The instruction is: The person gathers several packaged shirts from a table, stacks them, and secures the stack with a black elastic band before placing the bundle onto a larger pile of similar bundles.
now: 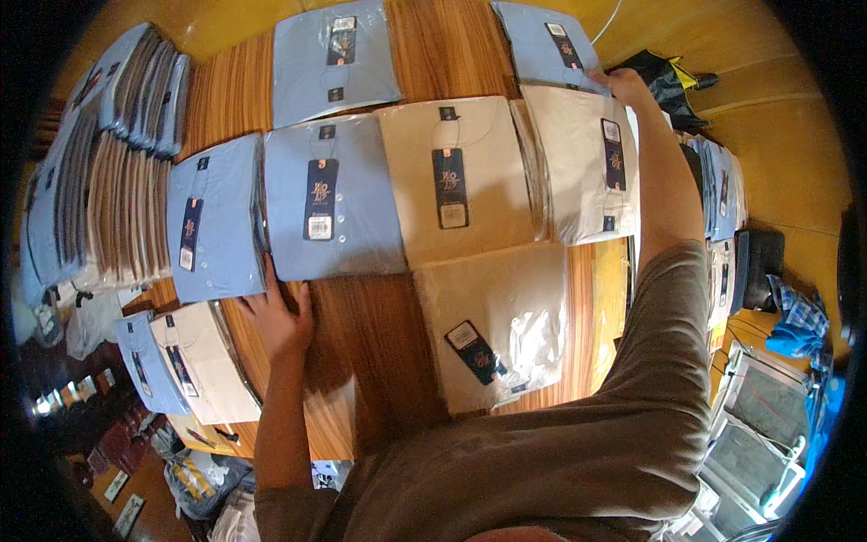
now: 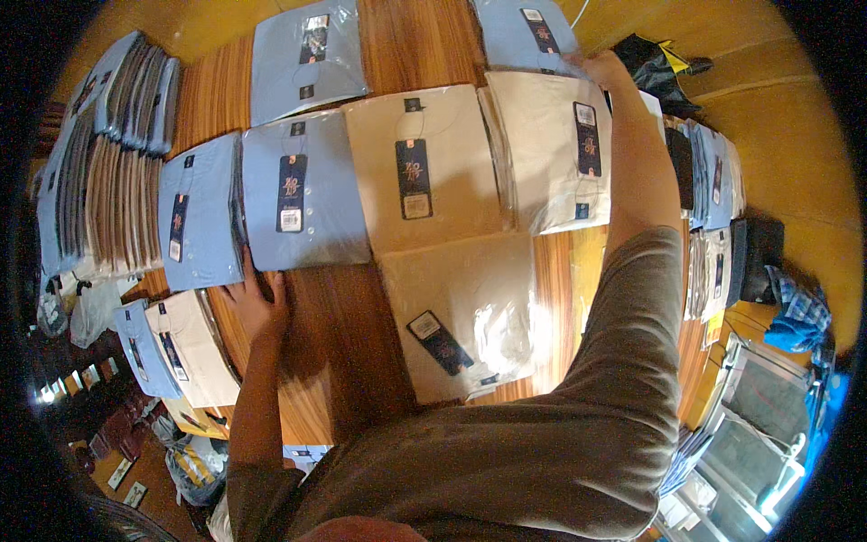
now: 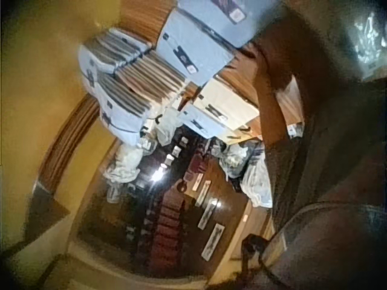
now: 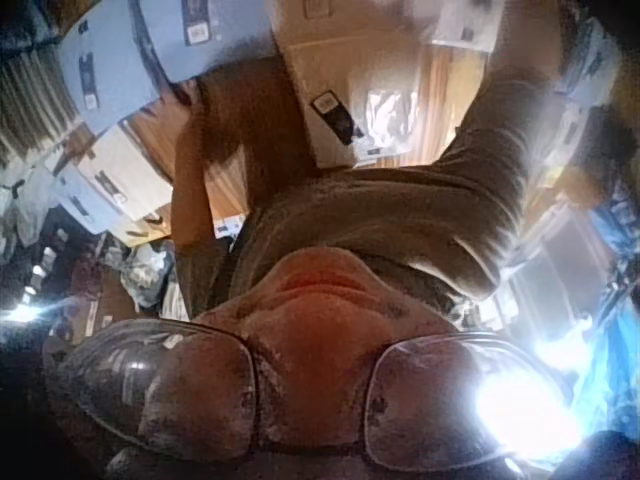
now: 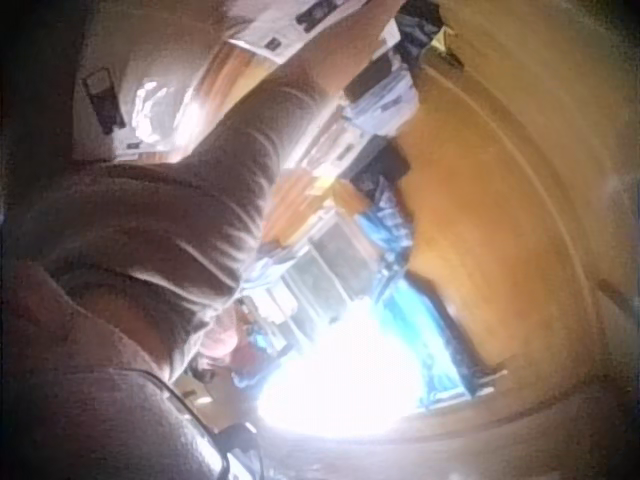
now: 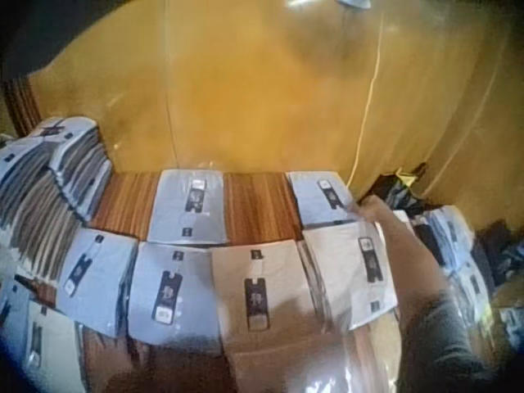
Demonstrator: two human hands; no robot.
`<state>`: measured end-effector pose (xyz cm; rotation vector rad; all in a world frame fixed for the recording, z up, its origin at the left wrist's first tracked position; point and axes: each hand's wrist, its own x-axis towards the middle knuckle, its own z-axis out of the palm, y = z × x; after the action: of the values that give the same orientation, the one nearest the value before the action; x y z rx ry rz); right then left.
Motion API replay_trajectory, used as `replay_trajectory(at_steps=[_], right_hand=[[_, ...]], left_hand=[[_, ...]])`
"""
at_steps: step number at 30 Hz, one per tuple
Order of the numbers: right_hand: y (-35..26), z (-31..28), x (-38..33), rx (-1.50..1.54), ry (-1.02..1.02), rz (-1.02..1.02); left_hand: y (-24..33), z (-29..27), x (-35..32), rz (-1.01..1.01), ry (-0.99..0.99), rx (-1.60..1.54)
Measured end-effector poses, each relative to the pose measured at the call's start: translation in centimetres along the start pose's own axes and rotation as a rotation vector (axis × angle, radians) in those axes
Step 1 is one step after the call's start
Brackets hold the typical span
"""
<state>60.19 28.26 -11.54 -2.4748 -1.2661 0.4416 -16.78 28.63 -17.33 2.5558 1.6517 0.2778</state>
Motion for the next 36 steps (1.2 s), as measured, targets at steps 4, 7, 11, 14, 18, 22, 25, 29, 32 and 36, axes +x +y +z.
replay_trajectory(at_steps=[4,7,11,14,18,22,25,29,32,36], right_hand=[[-1.6,0.2,1.0,0.058,-0.171,0.344],[-1.3,0.3,1.6,0.215,-0.215,0.234],[0.8,1.4,4.0,0.241,-0.157,0.098],[1.3,1.7,5.0,0.287,-0.18,0.117],[3.7,1.8,6.7,0.106,-0.063,0.114],[-1.7,0.2,4.5,0.352,-0.212,0.276],[-3.8,-1.1,4.3,0.581,-0.264,0.337],[-6.5,-3.6,5.4,0.315,-0.137,0.175],[-12.2,-5.1,4.6,-0.029,-0.011,-0.009],[-20.7,-6.6,0.0,-0.723,0.318,-0.2]], left_hand=[[0.7,-0.4,0.1,-0.029,-0.002,-0.026],[0.7,-0.4,0.0,-0.039,0.002,-0.073],[0.9,-0.8,0.2,-0.021,0.011,-0.088],[0.9,-0.9,0.1,-0.018,0.022,-0.073],[1.0,-0.8,0.6,-0.026,0.009,-0.081],[1.1,-1.3,0.2,-0.056,-0.013,-0.091],[1.3,-1.3,0.2,-0.041,0.001,-0.055],[1.4,-1.4,0.5,-0.052,-0.027,-0.064],[1.5,-1.1,0.3,-0.077,-0.02,-0.022],[1.5,-1.7,0.2,-0.091,-0.017,0.006]])
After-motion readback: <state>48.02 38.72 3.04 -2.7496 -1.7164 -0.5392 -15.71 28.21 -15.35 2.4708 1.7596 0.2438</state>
